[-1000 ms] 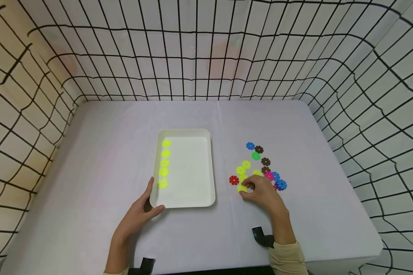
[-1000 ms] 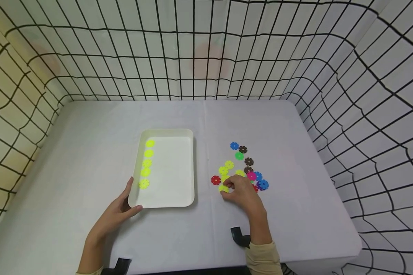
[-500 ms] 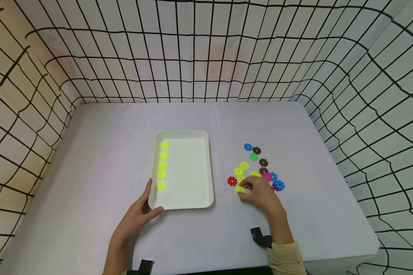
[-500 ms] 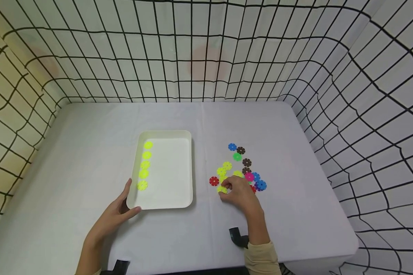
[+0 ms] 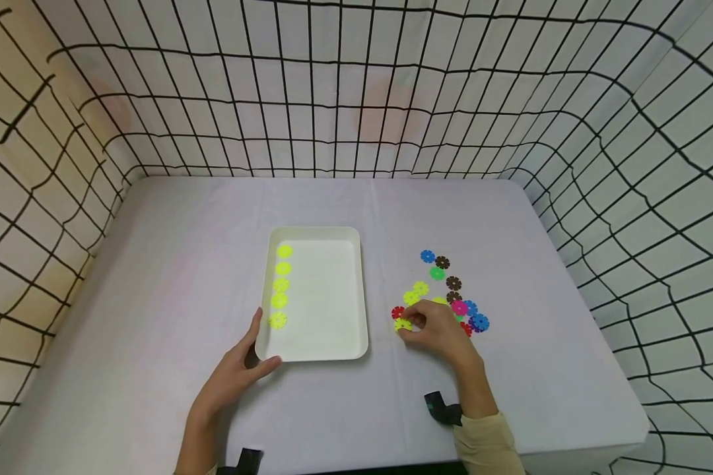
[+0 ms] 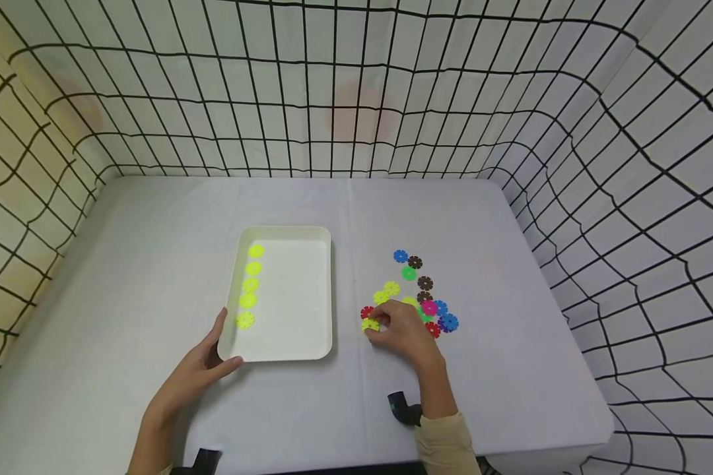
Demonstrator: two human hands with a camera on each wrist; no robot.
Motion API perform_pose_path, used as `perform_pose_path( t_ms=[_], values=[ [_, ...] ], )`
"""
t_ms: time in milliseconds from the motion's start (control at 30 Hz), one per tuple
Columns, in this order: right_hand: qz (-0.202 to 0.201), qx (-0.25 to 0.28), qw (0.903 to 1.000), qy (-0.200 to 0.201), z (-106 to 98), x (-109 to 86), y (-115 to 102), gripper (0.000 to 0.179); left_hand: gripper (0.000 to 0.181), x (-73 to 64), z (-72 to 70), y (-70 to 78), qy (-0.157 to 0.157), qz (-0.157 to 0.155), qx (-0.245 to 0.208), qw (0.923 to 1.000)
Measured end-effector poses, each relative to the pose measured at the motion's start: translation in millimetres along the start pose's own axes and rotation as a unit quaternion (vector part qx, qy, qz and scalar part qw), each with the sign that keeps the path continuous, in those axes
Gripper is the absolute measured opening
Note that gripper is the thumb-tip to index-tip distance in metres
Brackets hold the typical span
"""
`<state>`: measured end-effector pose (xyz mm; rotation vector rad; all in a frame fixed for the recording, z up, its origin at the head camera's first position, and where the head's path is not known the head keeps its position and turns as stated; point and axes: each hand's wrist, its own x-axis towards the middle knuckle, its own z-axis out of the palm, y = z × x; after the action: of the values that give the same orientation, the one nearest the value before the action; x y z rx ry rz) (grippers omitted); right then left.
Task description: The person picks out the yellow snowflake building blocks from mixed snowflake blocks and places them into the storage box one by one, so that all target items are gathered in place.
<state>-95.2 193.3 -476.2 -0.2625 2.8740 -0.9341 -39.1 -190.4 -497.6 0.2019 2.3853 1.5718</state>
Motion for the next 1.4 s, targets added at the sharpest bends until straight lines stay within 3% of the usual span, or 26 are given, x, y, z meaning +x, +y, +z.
perform_pose_path(
  t_ms=[467,700,1200,1400],
  values=[
    [-0.131,-0.003,0.9903,0.047,-11,36.5,-35,0.026,0.097,0.0,-1.2,-1.5,0.001,-0.001,0.004,1.0000],
    [-0.161,-0.009,0.9853,0.056,-17,55.3,-55,0.027,0.096,-0.3,-1.5,-0.1,-0.002,-0.007,0.001,1.0000],
    [-0.213,-0.004,0.9765,0.035,-21,97.6,-96,0.025,0.095,-2.1,-2.1,-0.8,-0.003,-0.009,-0.006,0.9999],
    [-0.214,0.002,0.9766,0.018,-19,111.8,-113,0.025,0.096,-1.4,-2.1,-0.9,-0.002,-0.005,-0.009,0.9999]
  ],
)
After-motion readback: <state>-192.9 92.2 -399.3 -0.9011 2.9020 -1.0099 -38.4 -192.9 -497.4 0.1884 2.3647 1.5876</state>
